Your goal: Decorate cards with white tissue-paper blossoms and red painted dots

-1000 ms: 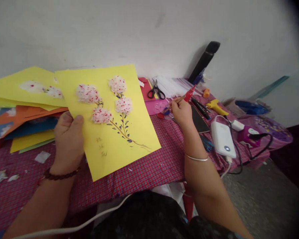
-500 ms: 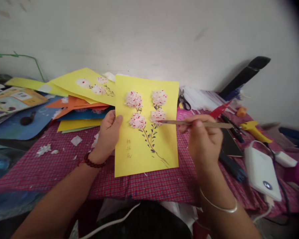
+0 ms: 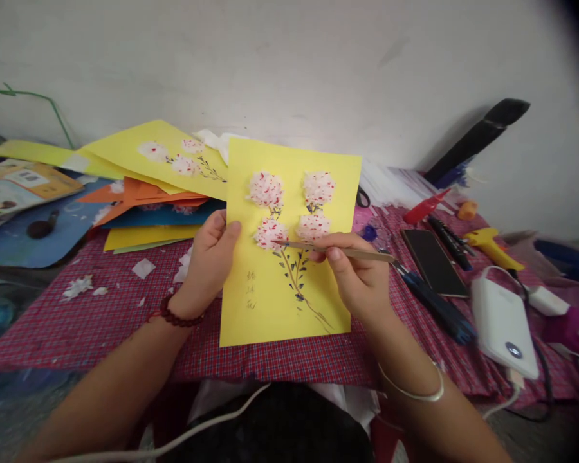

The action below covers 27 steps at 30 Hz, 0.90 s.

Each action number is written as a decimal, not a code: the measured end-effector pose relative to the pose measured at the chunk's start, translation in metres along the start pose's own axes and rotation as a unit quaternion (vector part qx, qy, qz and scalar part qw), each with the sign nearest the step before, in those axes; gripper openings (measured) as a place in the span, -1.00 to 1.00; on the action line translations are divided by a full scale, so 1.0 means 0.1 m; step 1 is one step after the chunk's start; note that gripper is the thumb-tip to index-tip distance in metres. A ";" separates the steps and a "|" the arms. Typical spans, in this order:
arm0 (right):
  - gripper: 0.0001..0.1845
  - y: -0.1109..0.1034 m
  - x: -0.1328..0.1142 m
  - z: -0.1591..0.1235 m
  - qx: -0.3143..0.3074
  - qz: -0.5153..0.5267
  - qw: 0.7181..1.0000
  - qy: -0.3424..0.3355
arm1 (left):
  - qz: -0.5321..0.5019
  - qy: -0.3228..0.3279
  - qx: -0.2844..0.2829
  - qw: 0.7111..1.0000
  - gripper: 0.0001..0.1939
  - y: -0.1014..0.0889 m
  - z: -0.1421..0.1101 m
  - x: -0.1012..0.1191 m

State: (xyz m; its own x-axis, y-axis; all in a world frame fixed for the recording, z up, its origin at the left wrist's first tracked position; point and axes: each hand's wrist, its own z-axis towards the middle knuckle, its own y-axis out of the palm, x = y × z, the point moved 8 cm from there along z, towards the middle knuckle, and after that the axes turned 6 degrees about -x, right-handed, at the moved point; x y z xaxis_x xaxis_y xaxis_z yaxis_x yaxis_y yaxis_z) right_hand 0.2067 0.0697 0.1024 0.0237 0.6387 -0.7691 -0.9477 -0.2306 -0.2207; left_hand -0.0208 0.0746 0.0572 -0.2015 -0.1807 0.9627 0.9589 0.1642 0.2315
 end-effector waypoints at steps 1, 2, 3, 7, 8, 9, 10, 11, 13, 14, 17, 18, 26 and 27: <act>-0.83 -0.03 -0.01 0.00 0.016 -0.001 1.000 -0.001 | -0.002 0.002 0.000 1.000 -0.86 0.00 0.00 0.01; -0.83 -0.07 -0.02 0.00 0.039 0.001 0.999 -0.002 | -0.004 0.005 0.000 1.000 -0.85 0.00 0.00 0.02; -0.83 -0.11 -0.03 0.00 0.064 0.004 0.998 -0.005 | -0.007 0.008 0.001 1.000 -0.84 0.00 0.00 0.02; -0.84 -0.20 -0.05 0.01 0.103 0.003 0.995 -0.018 | -0.016 0.019 -0.002 1.000 -0.80 0.00 0.00 0.04; -0.84 -0.19 -0.05 0.01 0.094 0.001 0.995 -0.020 | -0.017 0.027 -0.004 0.999 -0.79 0.00 0.00 0.04; -0.83 -0.17 -0.05 0.02 0.084 -0.002 0.996 -0.022 | -0.016 0.035 -0.007 0.999 -0.80 0.01 0.00 0.05; -0.83 -0.15 -0.05 0.02 0.071 -0.007 0.997 -0.023 | -0.016 0.042 -0.010 0.999 -0.80 0.01 0.00 0.06; -0.83 -0.13 -0.05 0.03 0.059 -0.012 0.998 -0.025 | -0.018 0.047 -0.012 0.999 -0.81 0.01 0.00 0.07; -0.83 -0.11 -0.05 0.03 0.045 -0.016 0.999 -0.026 | -0.023 0.051 -0.016 0.998 -0.83 0.02 -0.01 0.07; -0.83 -0.12 -0.05 0.03 0.051 -0.011 0.998 -0.027 | -0.027 0.052 -0.016 0.998 -0.84 0.02 -0.01 0.06; -0.82 -0.21 -0.06 0.01 0.098 0.019 0.994 -0.033 | -0.035 0.053 -0.015 0.998 -0.83 0.02 -0.01 0.06; -0.81 -0.23 -0.05 0.00 0.108 0.025 0.993 -0.032 | -0.034 0.054 -0.016 0.998 -0.82 0.02 0.00 0.06; -0.82 -0.13 -0.06 0.02 0.047 0.004 0.998 -0.030 | -0.028 0.041 -0.006 0.999 -0.81 0.02 -0.01 0.07; -0.82 -0.17 -0.07 0.02 0.065 0.008 0.997 -0.032 | -0.030 0.037 -0.005 0.999 -0.81 0.02 -0.02 0.07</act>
State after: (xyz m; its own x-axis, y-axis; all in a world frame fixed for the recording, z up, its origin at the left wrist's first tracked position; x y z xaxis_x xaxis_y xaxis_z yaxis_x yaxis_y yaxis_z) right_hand 0.2218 0.0705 0.1124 -0.0072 0.6822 -0.7311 -0.9810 -0.1467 -0.1272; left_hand -0.0197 0.0720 0.0639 -0.2428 -0.2611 0.9343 0.9477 0.1416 0.2859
